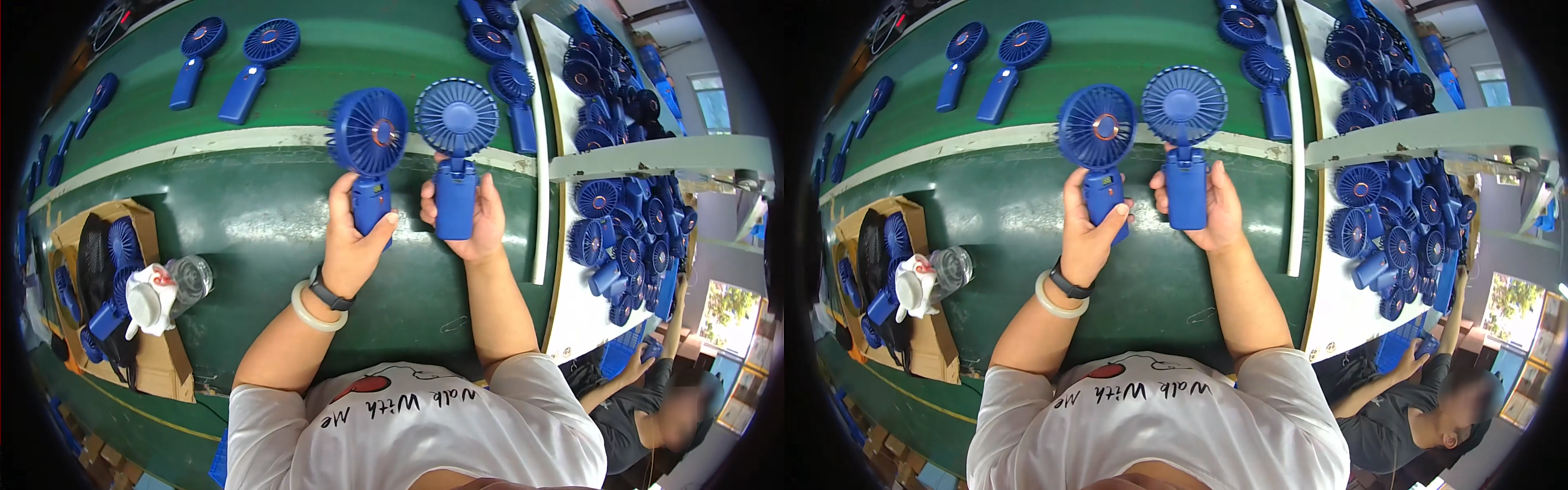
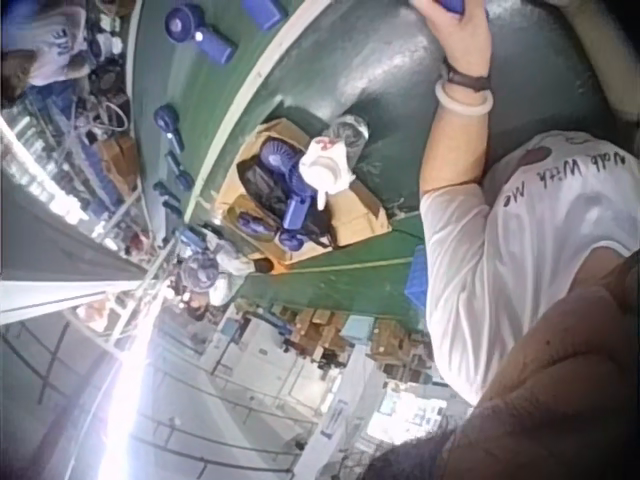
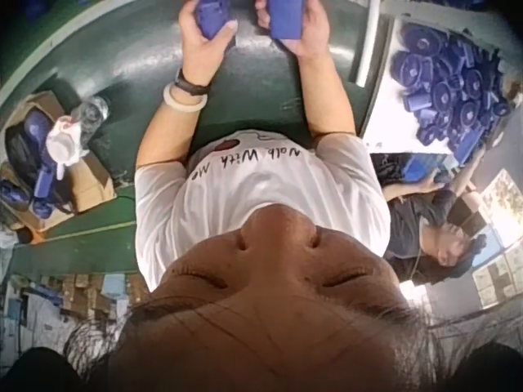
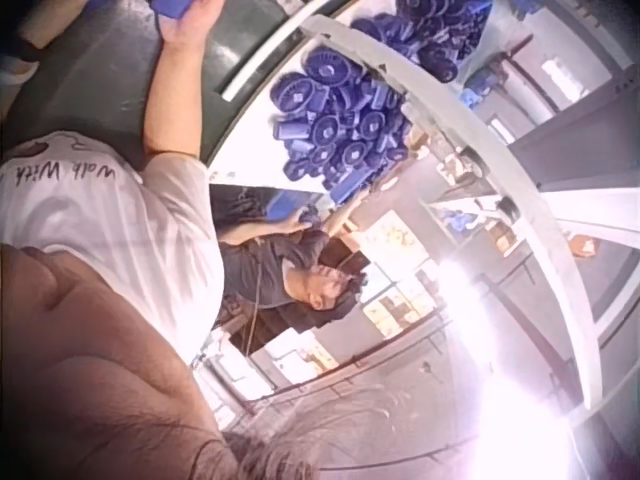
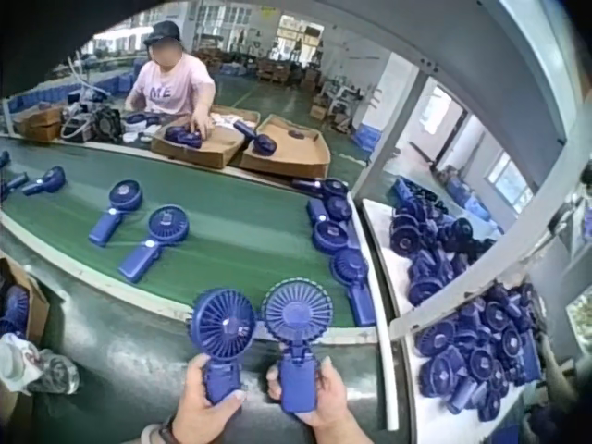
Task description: The person assembles blue handheld fans on a green factory table. They pick up fan bodies and fan heads, snap them together, and occasionally wipe the units with a white cloth. The person handles the fans one at a time, inspecting them briefly before placing them on the table.
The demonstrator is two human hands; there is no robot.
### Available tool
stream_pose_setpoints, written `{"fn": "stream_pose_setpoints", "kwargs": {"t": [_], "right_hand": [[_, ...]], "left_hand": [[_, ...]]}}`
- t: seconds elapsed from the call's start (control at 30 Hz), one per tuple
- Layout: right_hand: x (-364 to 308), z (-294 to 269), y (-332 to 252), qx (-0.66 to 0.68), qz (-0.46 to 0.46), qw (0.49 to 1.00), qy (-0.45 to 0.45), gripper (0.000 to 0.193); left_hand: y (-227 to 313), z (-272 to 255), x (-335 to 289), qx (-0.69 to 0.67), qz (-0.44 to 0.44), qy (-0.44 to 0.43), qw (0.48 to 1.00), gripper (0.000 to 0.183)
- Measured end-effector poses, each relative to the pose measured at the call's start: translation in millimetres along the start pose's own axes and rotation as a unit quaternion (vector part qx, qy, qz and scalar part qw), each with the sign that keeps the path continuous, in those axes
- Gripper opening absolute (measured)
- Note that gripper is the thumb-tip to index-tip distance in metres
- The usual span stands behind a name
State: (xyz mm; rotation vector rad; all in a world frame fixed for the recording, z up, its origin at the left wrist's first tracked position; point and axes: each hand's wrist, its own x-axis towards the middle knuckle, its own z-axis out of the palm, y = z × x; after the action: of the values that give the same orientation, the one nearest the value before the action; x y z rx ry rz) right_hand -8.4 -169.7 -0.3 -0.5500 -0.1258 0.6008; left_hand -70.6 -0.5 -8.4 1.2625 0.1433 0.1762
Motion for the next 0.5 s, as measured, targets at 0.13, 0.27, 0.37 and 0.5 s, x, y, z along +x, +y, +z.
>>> {"fn": "stream_pose_setpoints", "kwargs": {"t": [0.13,0.27,0.37,0.5], "right_hand": [[-1.4,-4.8,-1.6,-0.014,0.006,0.999,0.038,0.061],[-2.9,-3.3,-1.2,0.002,-0.026,0.999,0.046,0.047],[-0.9,4.4,-2.5,-0.056,-0.019,0.996,0.073,0.036],[0.2,7.4,-2.3,-0.125,-0.012,0.984,0.126,0.033]], "left_hand": [[7.7,4.0,-1.5,-0.086,-0.050,-0.034,0.994,0.071],[12.0,3.8,-3.6,-0.121,-0.086,-0.031,0.988,0.070],[10.9,1.5,-5.4,-0.142,-0.110,-0.049,0.983,0.059],[10.1,1.3,-4.5,-0.114,-0.148,-0.055,0.981,0.041]]}}
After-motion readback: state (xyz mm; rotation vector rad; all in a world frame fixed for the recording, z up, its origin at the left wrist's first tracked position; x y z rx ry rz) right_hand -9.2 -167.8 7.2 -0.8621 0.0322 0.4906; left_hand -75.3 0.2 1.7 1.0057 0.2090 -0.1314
